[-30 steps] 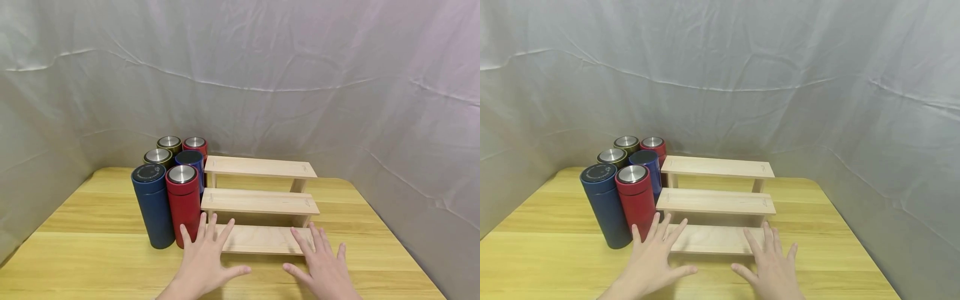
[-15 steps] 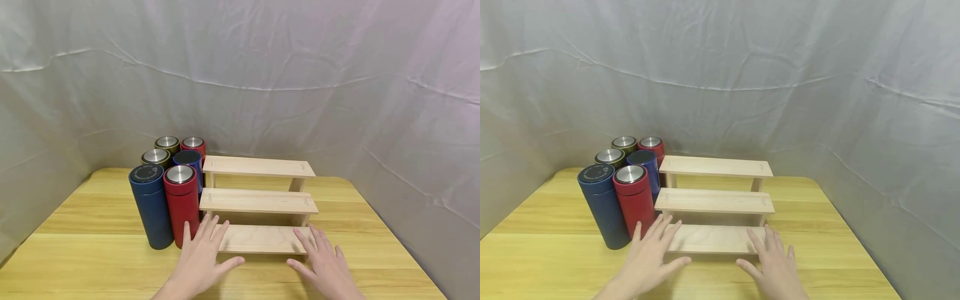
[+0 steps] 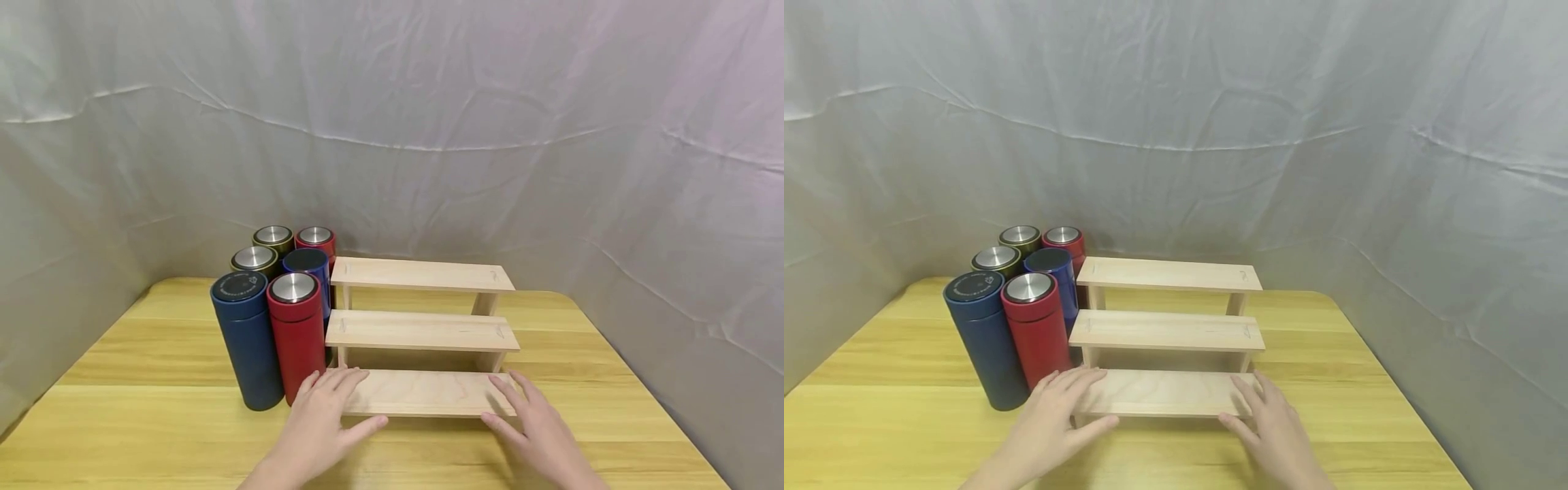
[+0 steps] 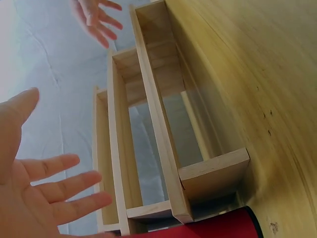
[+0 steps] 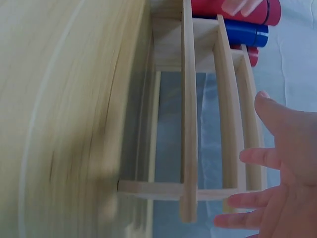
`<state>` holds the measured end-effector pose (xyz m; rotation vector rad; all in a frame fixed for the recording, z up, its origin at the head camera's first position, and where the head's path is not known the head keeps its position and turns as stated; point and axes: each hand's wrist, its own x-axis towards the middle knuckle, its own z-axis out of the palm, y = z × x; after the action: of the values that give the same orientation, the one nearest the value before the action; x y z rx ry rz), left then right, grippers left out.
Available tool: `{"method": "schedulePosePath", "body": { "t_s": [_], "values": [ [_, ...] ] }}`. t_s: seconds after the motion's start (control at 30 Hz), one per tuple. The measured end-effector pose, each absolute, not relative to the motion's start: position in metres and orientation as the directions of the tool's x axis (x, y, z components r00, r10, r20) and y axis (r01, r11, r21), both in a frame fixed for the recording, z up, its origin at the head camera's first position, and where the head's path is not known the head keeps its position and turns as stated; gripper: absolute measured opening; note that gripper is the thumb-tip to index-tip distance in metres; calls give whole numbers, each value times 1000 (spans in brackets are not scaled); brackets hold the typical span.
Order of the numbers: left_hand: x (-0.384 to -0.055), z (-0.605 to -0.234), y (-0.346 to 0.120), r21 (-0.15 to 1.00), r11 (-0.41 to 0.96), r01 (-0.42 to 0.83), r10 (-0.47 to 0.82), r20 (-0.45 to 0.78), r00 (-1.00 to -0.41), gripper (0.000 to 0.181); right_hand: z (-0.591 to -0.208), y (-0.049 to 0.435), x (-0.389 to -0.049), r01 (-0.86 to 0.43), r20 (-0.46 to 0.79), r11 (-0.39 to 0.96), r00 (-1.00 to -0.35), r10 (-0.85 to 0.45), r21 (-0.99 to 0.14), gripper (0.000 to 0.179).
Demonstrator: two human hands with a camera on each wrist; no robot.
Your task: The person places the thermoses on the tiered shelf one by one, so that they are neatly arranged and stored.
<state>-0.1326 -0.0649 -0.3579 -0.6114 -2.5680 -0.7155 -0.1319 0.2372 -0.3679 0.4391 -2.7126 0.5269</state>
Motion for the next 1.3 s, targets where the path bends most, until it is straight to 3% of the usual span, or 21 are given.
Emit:
{"method": "schedulePosePath", "body": {
  "t_s": [0.17, 0.37, 0.57, 0.77, 0.93, 1.3],
  "values": [
    [-133, -357, -70, 451, 713, 537, 312, 481, -819, 43, -369, 244, -136, -351, 389, 853, -900, -195, -386, 50],
    [-133, -355, -76, 552, 644, 529, 326, 428, -843, 31, -374, 253, -145, -396, 455, 780, -875, -162, -484, 34],
    [-132, -350, -82, 657, 560, 504, 363, 353, -862, 31, -380, 262, -155, -210, 257, 644, -966, -22, -735, 32],
    [-133, -348, -87, 706, 517, 484, 386, 312, -868, 27, -385, 266, -161, -61, 98, 507, -994, 46, -860, 36],
    [-134, -349, -92, 727, 503, 467, 379, 300, -875, 27, -391, 269, -166, -35, 46, 399, -999, 18, -916, 38],
    [-136, -353, -104, 762, 461, 455, 321, 334, -886, 20, -400, 276, -173, 7, -23, 356, -999, -41, -935, 45]
  ]
}}
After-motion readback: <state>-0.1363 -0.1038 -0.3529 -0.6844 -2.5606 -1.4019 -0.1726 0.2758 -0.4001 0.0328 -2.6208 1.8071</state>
